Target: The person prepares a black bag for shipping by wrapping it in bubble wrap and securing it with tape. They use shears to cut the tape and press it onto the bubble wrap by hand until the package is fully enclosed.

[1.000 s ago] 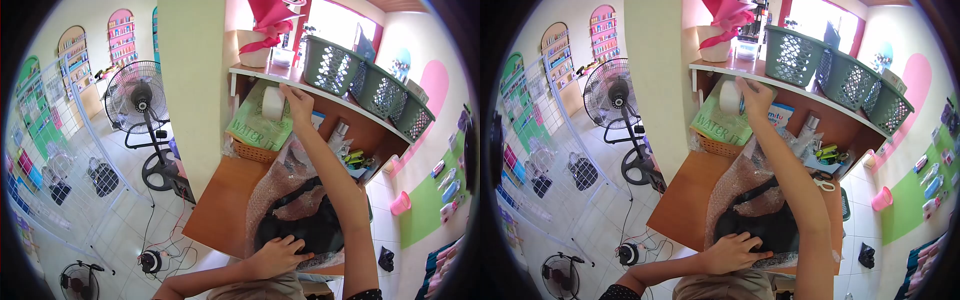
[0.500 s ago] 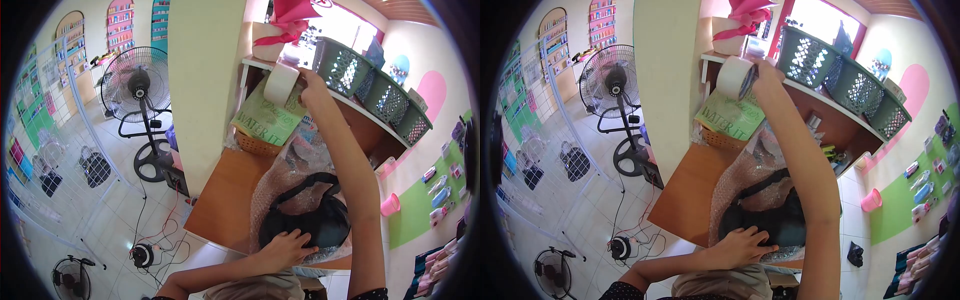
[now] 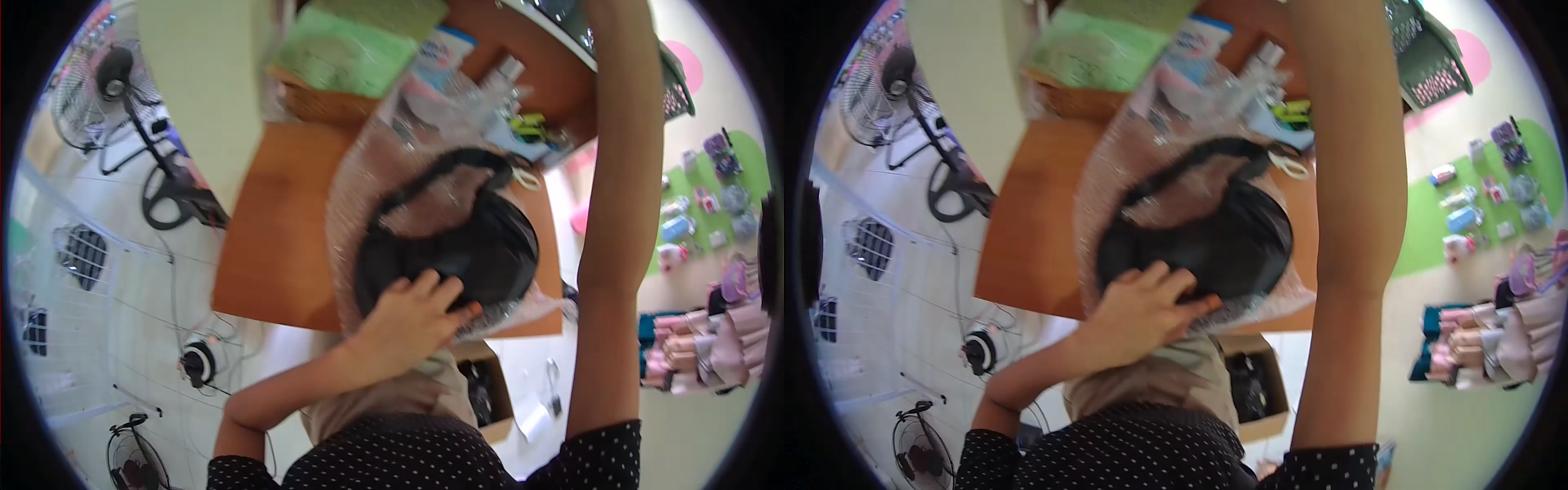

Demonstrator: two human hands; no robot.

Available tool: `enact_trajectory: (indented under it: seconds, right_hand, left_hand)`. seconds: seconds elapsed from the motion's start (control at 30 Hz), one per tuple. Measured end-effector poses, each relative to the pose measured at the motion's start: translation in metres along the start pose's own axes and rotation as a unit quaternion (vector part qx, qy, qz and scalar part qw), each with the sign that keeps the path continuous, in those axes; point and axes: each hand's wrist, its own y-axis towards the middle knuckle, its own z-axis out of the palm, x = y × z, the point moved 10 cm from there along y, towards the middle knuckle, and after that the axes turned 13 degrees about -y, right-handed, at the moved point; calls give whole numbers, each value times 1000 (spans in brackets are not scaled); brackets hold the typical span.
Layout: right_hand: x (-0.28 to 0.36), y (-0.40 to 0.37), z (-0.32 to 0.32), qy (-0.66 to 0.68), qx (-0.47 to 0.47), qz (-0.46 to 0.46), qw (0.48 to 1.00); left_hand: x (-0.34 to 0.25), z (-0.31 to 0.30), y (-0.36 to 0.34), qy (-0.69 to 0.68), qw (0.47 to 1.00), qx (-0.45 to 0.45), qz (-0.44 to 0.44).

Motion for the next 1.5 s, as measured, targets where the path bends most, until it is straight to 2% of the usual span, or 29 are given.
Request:
enact_trajectory:
  seconds: [0.03, 0.1, 0.2, 0.23, 0.33, 0.4, 0.43, 0.5, 0.63, 0.7, 0.8, 0.93, 1.37, 1.43, 1.47, 1.5]
  right_hand:
    - [2, -28, -9, -37, 1, -33, 999]
    - [0, -87, -45, -109, -6, -111, 988]
    - [-20, -200, -88, -220, -27, -196, 955]
    - [-32, -224, -89, -192, -43, -161, 967]
    - [-94, -273, -78, -109, -104, 74, 986]
    - [-129, -306, -90, -169, -153, 255, 940]
    - [-143, -317, -95, -210, -133, 334, 909]
    - [-171, -345, -109, -106, -215, 410, 880]
    - [-184, -346, -110, -102, -222, 436, 866]
    - [-185, -351, -114, -84, -256, 448, 853]
    - [-183, -352, -115, -121, -255, 480, 831]
    - [-184, -348, -117, -125, -245, 487, 829]
    - [-189, -338, -115, -190, -165, 538, 805]
    - [-181, -327, -109, -250, -92, 473, 840]
    - [-182, -326, -106, -232, -65, 471, 849]
    - [-187, -332, -108, -214, -86, 522, 821]
  left_hand:
    - [0, 1, 1, -29, 1000, -1, 1]
    - [1, 0, 0, 15, 1000, -3, -5]
    - [2, 1, -1, -3, 1000, -11, -11]
    - [4, 1, 0, 1, 1000, -14, -14]
    - [6, 3, 0, -10, 1000, -9, -19]
    - [7, 2, 1, -19, 1000, 0, -23]
    - [7, 3, 1, -23, 999, 10, -26]
    - [6, 2, 1, -23, 999, 13, -23]
    - [7, 4, 1, -24, 999, 12, -27]
    - [7, 4, 0, -25, 999, 9, -27]
    - [8, 3, 0, -25, 999, 7, -25]
    - [7, 3, 0, -24, 999, 10, -24]
    - [3, -3, 3, -14, 1000, 5, -9]
    - [4, -2, 4, -34, 998, 35, -32]
    - [5, -1, 4, -30, 999, 24, -35]
    - [3, -3, 4, -22, 999, 15, -22]
